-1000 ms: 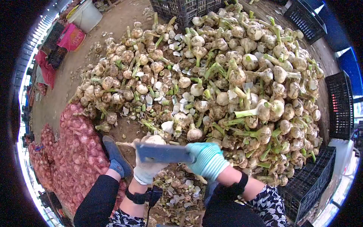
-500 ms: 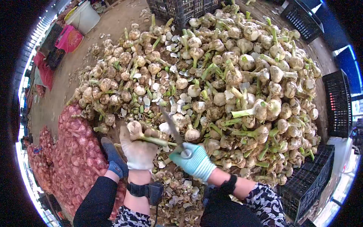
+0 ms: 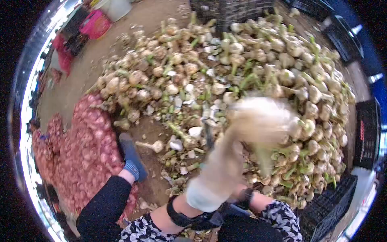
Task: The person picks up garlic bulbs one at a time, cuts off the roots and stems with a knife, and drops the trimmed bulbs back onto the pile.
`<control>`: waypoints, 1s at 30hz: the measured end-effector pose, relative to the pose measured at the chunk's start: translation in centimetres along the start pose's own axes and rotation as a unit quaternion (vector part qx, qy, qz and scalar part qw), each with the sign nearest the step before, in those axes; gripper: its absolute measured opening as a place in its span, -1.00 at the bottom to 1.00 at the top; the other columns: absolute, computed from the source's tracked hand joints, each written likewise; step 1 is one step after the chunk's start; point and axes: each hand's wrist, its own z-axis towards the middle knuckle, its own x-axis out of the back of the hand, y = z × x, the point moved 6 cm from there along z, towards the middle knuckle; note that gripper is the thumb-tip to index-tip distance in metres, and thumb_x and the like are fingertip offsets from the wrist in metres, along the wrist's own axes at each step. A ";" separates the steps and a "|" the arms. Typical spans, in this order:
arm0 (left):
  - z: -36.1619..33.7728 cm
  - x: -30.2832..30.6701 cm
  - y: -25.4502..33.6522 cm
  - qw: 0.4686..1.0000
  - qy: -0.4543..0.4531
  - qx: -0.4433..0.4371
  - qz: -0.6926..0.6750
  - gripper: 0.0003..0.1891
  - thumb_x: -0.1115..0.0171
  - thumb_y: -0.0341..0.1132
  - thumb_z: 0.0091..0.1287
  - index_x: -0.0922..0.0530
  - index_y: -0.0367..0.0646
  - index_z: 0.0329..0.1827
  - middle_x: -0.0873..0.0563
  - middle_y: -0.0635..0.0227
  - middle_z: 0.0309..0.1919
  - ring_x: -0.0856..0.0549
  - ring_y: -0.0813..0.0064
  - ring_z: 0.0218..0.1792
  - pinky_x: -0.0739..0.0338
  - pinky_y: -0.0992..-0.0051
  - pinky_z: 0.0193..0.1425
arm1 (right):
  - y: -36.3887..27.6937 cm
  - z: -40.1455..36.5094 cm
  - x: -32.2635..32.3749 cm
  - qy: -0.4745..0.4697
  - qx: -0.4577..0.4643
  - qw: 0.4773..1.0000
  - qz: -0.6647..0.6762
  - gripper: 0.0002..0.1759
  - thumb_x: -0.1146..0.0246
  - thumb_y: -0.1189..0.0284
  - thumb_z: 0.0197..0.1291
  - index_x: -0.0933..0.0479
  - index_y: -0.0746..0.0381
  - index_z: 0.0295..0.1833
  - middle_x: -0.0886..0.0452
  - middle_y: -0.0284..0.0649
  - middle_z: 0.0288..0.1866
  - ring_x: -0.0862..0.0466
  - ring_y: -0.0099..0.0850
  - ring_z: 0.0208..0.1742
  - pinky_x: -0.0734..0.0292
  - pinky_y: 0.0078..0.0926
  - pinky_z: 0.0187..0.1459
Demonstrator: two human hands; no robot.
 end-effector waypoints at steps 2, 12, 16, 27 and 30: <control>0.5 -1.1 4.1 0.855 -0.106 -0.168 0.478 -0.19 -0.34 -0.24 -0.03 -0.22 -0.26 0.33 -0.44 0.04 0.17 -0.42 0.17 0.20 -0.28 0.28 0.32 | -2.3 -0.1 1.9 -0.024 0.029 0.998 0.058 -0.79 -0.36 0.38 0.04 -0.57 0.31 -0.31 -0.63 -0.35 -0.42 -0.54 -0.62 -0.43 -0.48 -0.60 -0.38; 2.2 26.7 8.5 0.411 0.131 0.215 0.876 -0.59 -0.33 -0.13 -0.05 -0.52 -0.10 -0.14 -0.66 0.16 -0.18 -0.65 0.20 -0.08 -0.39 0.10 0.14 | -4.3 -1.1 2.4 0.074 -0.021 0.993 -0.090 -0.77 -0.39 0.36 0.03 -0.57 0.28 -0.30 -0.55 -0.44 -0.54 -0.45 -0.70 -0.54 -0.38 -0.67 -0.50; 1.8 23.7 7.8 0.769 0.195 0.086 0.603 -0.64 -0.30 -0.25 -0.01 -0.50 -0.18 -0.15 -0.68 0.21 -0.27 -0.68 0.24 -0.20 -0.54 0.31 -0.04 | -7.7 -1.6 1.6 0.046 0.090 0.953 -0.285 -0.81 -0.39 0.42 -0.01 -0.57 0.31 -0.35 -0.58 -0.38 -0.54 -0.54 -0.64 -0.52 -0.47 -0.60 -0.49; -1.2 13.6 6.5 0.927 0.013 -0.013 0.375 -0.55 -0.23 -0.17 0.26 -0.40 -0.28 0.09 -0.64 0.31 -0.20 -0.66 0.52 -0.21 -0.59 0.51 -0.09 | -11.7 -3.9 -4.1 -0.056 0.271 0.774 -0.570 -0.78 -0.30 0.35 -0.21 -0.45 0.18 -0.41 -0.52 -0.16 -0.53 -0.58 -0.10 -0.41 -0.48 -0.21 -0.35; -0.8 13.0 5.4 0.991 0.013 0.106 0.076 -0.61 -0.25 -0.20 0.25 -0.44 -0.25 0.04 -0.64 0.38 -0.24 -0.65 0.57 -0.25 -0.59 0.53 -0.15 | -11.6 -4.1 -3.7 -0.053 0.248 0.764 -0.594 -0.80 -0.28 0.36 -0.20 -0.46 0.16 -0.41 -0.53 -0.15 -0.51 -0.57 -0.08 -0.39 -0.46 -0.19 -0.33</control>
